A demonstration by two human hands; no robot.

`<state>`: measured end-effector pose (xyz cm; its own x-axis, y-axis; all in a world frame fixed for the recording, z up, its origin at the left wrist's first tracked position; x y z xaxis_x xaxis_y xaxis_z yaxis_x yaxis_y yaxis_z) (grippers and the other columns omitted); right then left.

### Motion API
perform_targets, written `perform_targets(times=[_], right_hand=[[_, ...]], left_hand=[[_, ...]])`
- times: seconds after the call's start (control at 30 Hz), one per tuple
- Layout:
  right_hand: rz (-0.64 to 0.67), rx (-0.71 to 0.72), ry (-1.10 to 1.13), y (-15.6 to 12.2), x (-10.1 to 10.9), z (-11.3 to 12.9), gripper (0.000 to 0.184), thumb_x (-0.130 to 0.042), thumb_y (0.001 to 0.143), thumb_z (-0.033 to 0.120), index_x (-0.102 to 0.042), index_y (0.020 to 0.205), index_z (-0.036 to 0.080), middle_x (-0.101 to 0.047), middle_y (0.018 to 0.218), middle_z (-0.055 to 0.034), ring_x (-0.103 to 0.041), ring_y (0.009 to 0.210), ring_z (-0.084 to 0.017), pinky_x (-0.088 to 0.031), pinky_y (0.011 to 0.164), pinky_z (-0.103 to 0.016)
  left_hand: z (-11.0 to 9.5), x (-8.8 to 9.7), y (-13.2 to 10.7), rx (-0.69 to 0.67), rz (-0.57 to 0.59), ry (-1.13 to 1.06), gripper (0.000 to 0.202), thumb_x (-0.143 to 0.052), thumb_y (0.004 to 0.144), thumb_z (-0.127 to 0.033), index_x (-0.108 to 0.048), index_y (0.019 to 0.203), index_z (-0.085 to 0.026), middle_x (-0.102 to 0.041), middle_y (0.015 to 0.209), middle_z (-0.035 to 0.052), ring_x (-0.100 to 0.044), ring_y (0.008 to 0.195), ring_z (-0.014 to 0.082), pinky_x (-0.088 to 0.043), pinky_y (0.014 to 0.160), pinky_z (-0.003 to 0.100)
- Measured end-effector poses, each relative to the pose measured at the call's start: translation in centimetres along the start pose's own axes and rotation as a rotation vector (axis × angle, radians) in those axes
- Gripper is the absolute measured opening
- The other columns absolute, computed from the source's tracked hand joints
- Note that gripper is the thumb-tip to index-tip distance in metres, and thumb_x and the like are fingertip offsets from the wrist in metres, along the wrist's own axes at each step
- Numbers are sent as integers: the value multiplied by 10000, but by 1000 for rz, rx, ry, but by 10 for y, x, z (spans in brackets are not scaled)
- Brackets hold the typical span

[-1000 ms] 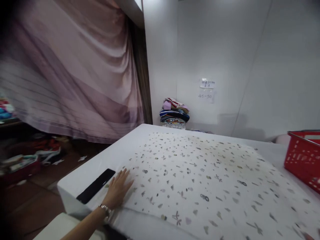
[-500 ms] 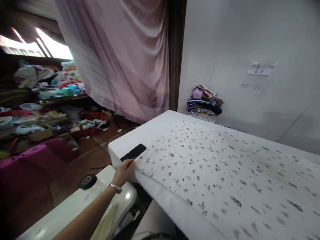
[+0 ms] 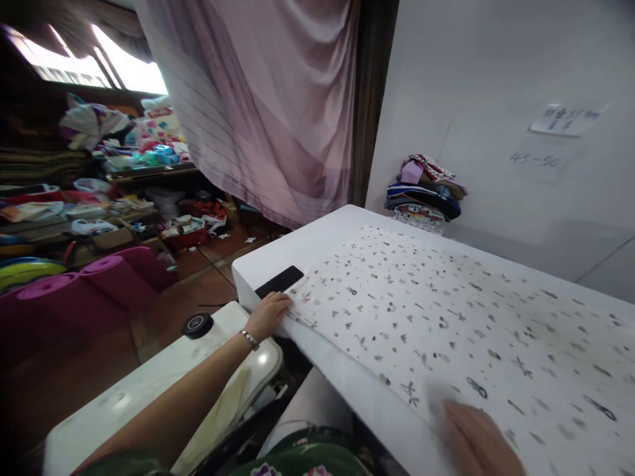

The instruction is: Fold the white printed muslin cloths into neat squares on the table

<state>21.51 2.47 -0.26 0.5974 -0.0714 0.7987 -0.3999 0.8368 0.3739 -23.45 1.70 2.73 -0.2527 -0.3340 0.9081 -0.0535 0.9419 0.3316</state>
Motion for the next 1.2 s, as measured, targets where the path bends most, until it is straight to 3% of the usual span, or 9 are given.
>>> perform_targets(times=[0.17,0.3,0.47,0.67,0.83,1.07,1.2], right_hand=[[257,238,46,55,-67,94,287,-395,891,350,-631,995,224,-617,1020,-70,-553,959,-210,-479,836,-355],[297,318,-18,81,-97,133,270,-389,888,287,-614,1013,207,-599,1011,-83,-533,936,-214,-451,828,-374],[357,321,-79,91,-116,137,282,-356,893,249,-633,935,217,-582,887,-68,-525,807,-187,-446,713,-321],[356,245,23,91,-115,133,306,-320,912,271,-619,960,225,-569,889,-61,-526,842,-188,-454,713,-304],[277,308,4,86,-115,139,281,-355,901,264,-628,942,217,-561,850,-63,-525,809,-186,-450,694,-304],[260,319,8,86,-116,141,278,-343,904,258,-616,941,219,-560,838,-61,-532,788,-178,-450,676,-290],[243,325,33,87,-116,143,273,-331,906,250,-602,930,231,-559,839,-55,-536,790,-173,-456,686,-283]], left_hand=[[-15,-4,0,-113,101,25,230,-437,839,-170,-645,926,-216,-609,1015,40,-490,956,192,-398,850,338],[-15,-6,-2,-161,134,-12,241,-408,879,-264,-641,926,-224,-614,1004,38,-500,959,182,-373,876,333],[-12,-9,2,-202,163,-40,275,-379,894,-275,-647,889,-213,-611,962,42,-491,915,171,-379,818,299],[-10,-6,2,-216,136,64,246,-362,895,-207,-600,839,-185,-589,880,52,-479,870,174,-359,773,313],[-3,-3,-7,-186,132,116,242,-345,902,-219,-576,842,-177,-578,892,53,-470,862,179,-362,756,313],[-1,5,-7,-181,170,83,236,-381,864,-143,-566,991,-215,-571,1002,45,-467,929,185,-361,801,325],[2,9,-6,-179,128,81,180,-414,847,-142,-573,897,-209,-583,934,47,-466,969,199,-345,854,356]])
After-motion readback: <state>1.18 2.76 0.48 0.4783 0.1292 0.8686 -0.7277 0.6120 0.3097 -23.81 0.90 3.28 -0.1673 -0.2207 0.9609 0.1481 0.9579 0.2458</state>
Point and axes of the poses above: each hand's wrist, its own y-axis towards the middle knuckle, its own x-axis out of the back of the hand, z = x × y, the point moved 10 cm from there along y, towards the middle knuckle
